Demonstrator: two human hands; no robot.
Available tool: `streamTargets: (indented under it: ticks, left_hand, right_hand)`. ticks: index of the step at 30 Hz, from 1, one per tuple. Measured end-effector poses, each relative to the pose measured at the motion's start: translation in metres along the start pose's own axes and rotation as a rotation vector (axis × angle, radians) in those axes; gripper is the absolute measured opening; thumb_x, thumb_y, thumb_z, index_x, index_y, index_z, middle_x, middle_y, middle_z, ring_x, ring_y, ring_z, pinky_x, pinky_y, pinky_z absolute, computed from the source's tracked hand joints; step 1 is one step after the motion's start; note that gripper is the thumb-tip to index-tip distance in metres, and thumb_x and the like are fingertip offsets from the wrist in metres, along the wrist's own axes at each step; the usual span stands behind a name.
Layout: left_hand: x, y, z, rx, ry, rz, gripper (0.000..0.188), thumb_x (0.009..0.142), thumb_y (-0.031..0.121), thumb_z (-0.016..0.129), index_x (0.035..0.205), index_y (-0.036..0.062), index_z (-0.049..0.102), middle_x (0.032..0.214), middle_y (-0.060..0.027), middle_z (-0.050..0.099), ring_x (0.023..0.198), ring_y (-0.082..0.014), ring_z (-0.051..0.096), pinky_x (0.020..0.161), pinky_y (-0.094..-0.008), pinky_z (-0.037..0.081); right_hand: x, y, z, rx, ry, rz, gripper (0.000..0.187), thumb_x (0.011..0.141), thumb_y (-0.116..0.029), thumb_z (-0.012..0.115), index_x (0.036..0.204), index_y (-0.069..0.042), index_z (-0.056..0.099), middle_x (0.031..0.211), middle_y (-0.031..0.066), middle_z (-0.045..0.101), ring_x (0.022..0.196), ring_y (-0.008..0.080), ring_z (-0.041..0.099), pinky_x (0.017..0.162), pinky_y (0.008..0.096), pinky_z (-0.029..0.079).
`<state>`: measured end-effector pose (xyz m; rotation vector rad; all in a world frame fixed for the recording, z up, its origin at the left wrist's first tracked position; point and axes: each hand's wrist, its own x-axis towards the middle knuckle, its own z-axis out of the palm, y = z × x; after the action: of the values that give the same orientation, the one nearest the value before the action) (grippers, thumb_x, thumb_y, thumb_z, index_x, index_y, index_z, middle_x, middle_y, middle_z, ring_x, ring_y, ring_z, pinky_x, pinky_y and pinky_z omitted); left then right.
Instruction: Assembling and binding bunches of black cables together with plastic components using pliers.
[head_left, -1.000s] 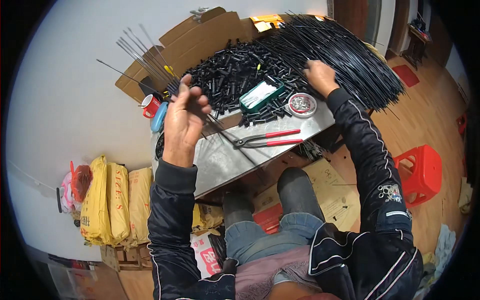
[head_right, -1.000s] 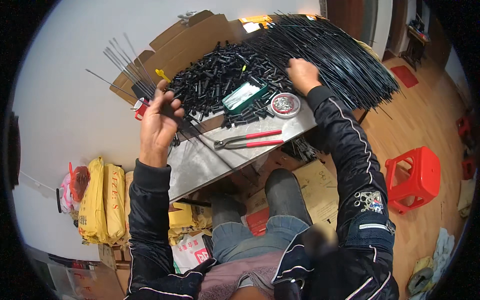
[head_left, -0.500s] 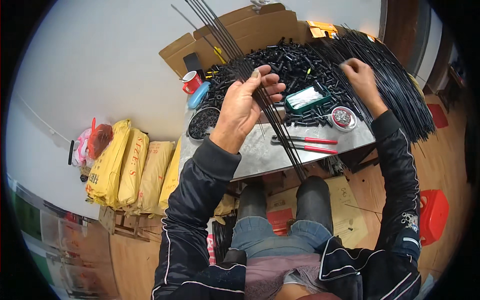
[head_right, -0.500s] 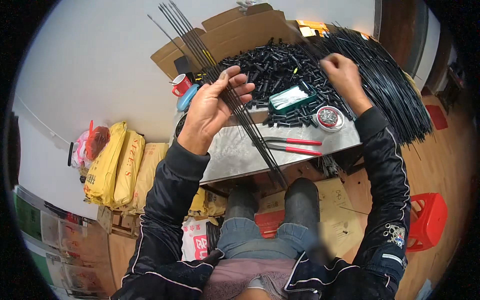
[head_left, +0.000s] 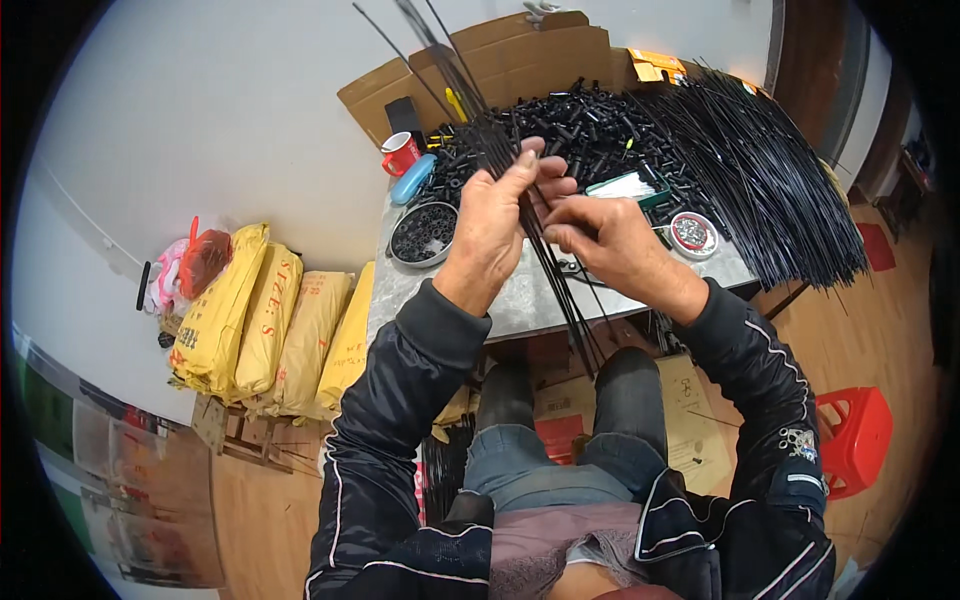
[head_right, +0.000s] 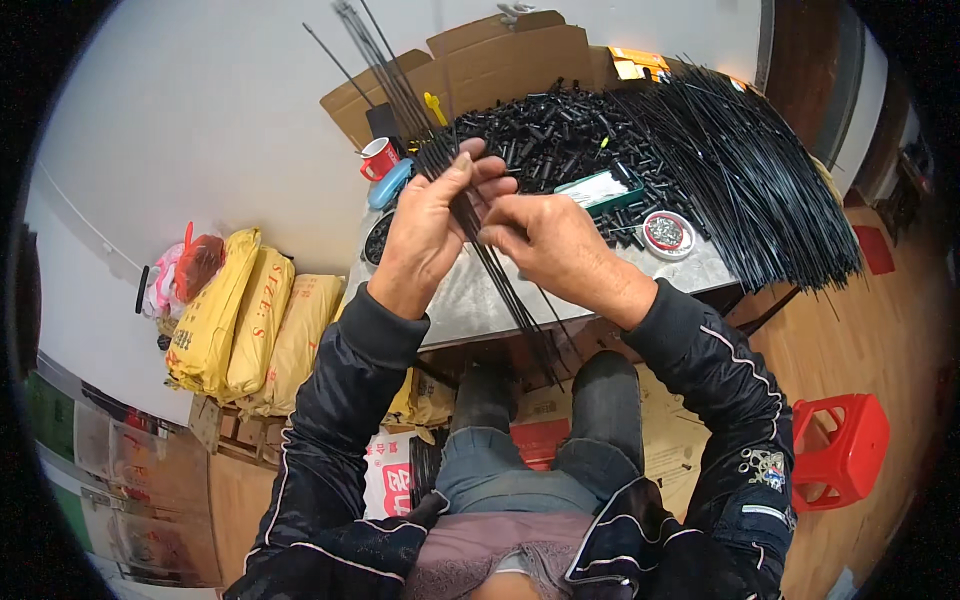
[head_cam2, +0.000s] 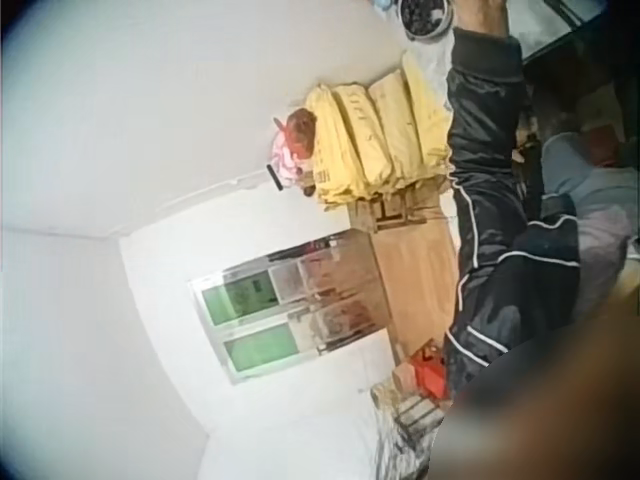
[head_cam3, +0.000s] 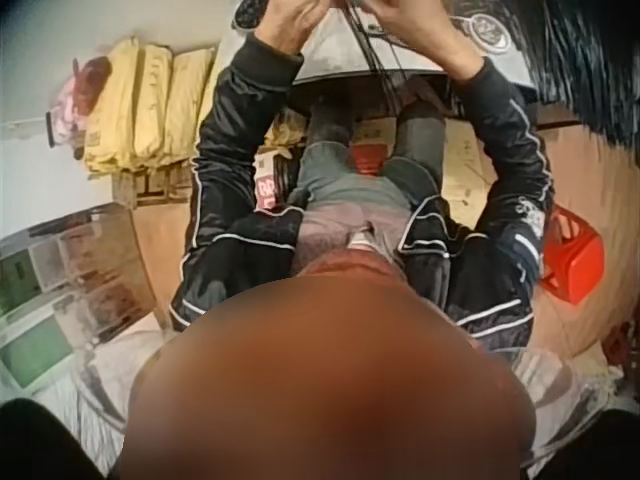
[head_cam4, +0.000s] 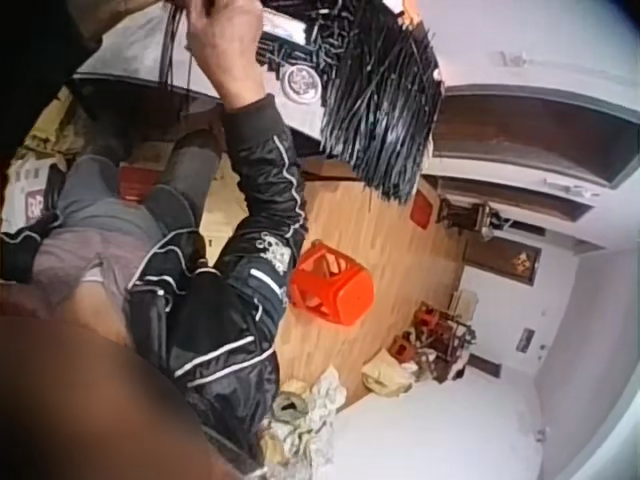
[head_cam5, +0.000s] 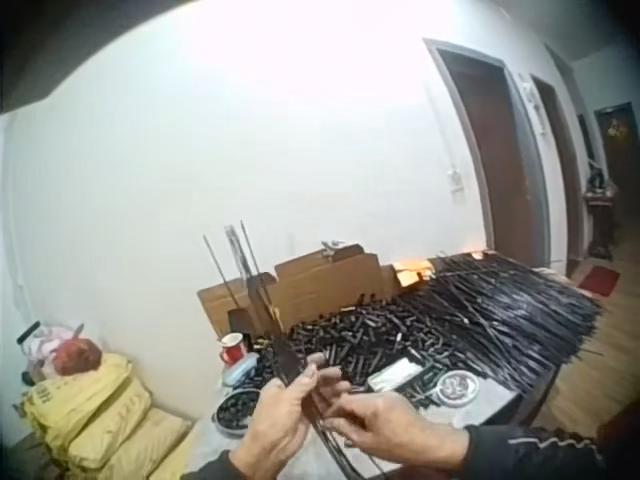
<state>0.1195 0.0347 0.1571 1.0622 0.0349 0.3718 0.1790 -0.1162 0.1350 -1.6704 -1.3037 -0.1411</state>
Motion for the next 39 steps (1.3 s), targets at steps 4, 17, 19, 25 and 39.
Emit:
streamTargets:
  ticks: [4, 17, 19, 25, 39]
  left_hand:
    - [-0.001, 0.015, -0.015, 0.01, -0.112, -0.002, 0.03, 0.097, 0.014, 0.051, 0.125, 0.0022, 0.051, 0.102, -0.0129, 0.065, 0.091, -0.0276, 0.067, 0.077, -0.042, 0.057]
    - [-0.076, 0.043, -0.036, 0.126, -0.386, -0.201, 0.039, 0.093, 0.02, 0.058, 0.123, -0.0047, 0.052, 0.104, -0.0187, 0.066, 0.089, -0.0308, 0.067, 0.077, -0.0369, 0.054]
    - [-0.086, 0.055, -0.046, 0.07, -0.413, -0.201, 0.036, 0.092, 0.015, 0.057, 0.121, -0.005, 0.053, 0.103, -0.0201, 0.066, 0.089, -0.0338, 0.067, 0.081, -0.0406, 0.054]
    - [-0.087, -0.004, -0.069, 0.174, -0.354, -0.189, 0.028, 0.091, 0.012, 0.057, 0.115, -0.0039, 0.058, 0.105, -0.0179, 0.066, 0.098, -0.0303, 0.065, 0.09, -0.0415, 0.05]
    - [-0.053, -0.106, -0.108, 0.029, -0.277, -0.433, 0.039, 0.092, 0.012, 0.059, 0.125, -0.0072, 0.05, 0.111, -0.0177, 0.064, 0.097, -0.0228, 0.064, 0.086, -0.0323, 0.052]
  right_hand:
    - [0.009, 0.015, -0.008, -0.058, 0.194, 0.07, 0.011, 0.085, -0.008, 0.062, 0.087, 0.003, 0.065, 0.068, 0.0079, 0.063, 0.061, 0.0102, 0.058, 0.056, 0.0266, 0.046]
    - [0.04, 0.021, 0.056, 0.519, -0.54, 0.094, 0.024, 0.08, -0.007, 0.06, 0.103, 0.0, 0.062, 0.081, 0.0078, 0.067, 0.081, 0.0138, 0.061, 0.075, 0.0302, 0.049]
    - [0.035, 0.037, 0.074, 0.35, -0.511, 0.143, 0.018, 0.083, -0.014, 0.063, 0.093, 0.002, 0.065, 0.076, 0.0071, 0.067, 0.077, 0.0142, 0.062, 0.073, 0.0303, 0.049]
    - [0.096, 0.107, 0.075, -0.49, -0.041, -0.451, 0.044, 0.063, -0.004, 0.067, 0.106, -0.013, 0.065, 0.102, 0.006, 0.065, 0.103, 0.0251, 0.058, 0.085, 0.0457, 0.043]
    - [0.064, 0.062, 0.049, 1.043, -0.437, 0.366, 0.042, 0.097, -0.018, 0.051, 0.132, 0.003, 0.045, 0.12, 0.0164, 0.06, 0.11, 0.0269, 0.061, 0.096, 0.0407, 0.05]
